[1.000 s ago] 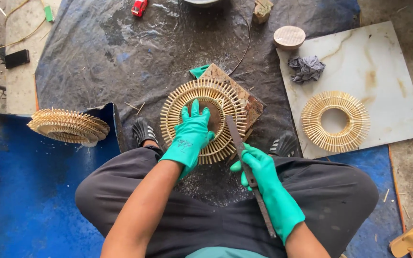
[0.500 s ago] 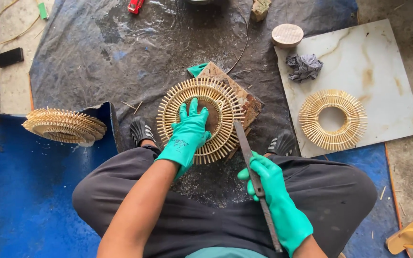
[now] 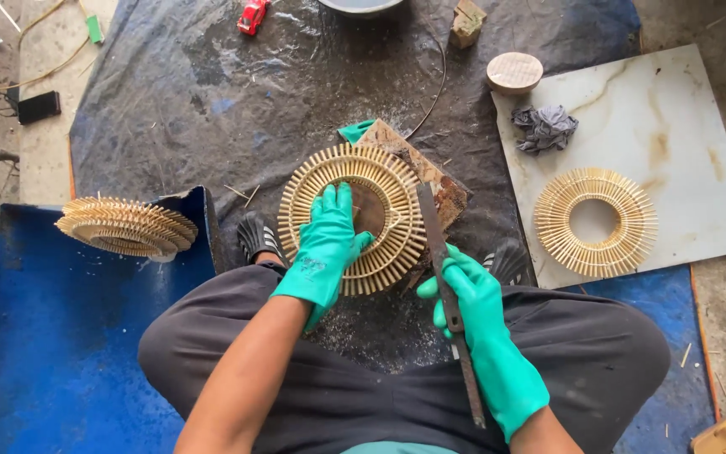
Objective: Sanding the edges and spokes of circular wooden furniture components using a file.
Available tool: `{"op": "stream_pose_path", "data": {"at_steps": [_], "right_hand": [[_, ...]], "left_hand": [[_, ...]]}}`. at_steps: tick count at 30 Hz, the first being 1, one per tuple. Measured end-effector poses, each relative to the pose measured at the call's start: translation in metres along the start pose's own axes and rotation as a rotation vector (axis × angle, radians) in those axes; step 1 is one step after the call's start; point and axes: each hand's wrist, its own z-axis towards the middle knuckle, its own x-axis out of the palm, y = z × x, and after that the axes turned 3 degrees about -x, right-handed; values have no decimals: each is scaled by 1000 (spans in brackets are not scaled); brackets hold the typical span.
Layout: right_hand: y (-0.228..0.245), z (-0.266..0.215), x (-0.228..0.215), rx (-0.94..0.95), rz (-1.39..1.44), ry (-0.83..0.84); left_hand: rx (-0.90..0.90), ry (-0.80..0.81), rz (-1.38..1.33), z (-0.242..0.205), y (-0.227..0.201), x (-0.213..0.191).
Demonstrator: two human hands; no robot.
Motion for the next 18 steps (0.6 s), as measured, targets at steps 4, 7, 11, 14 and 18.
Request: {"op": "stream_pose_path", "data": {"at_steps": [4, 7, 11, 14, 18], "right_hand": [[-3, 29, 14, 37, -21, 10], [2, 34, 6, 83, -98, 85], [-4, 30, 14, 73, -89, 72], [-3, 34, 12, 75, -86, 70], [-13, 28, 16, 65, -48, 72]], "left_hand": [[-4, -78, -65, 15, 12, 16], [6, -16, -32, 11, 7, -1], [16, 20, -9, 25, 20, 16], [54, 6, 26, 32, 14, 5], [24, 65, 32, 27, 14, 7]]}}
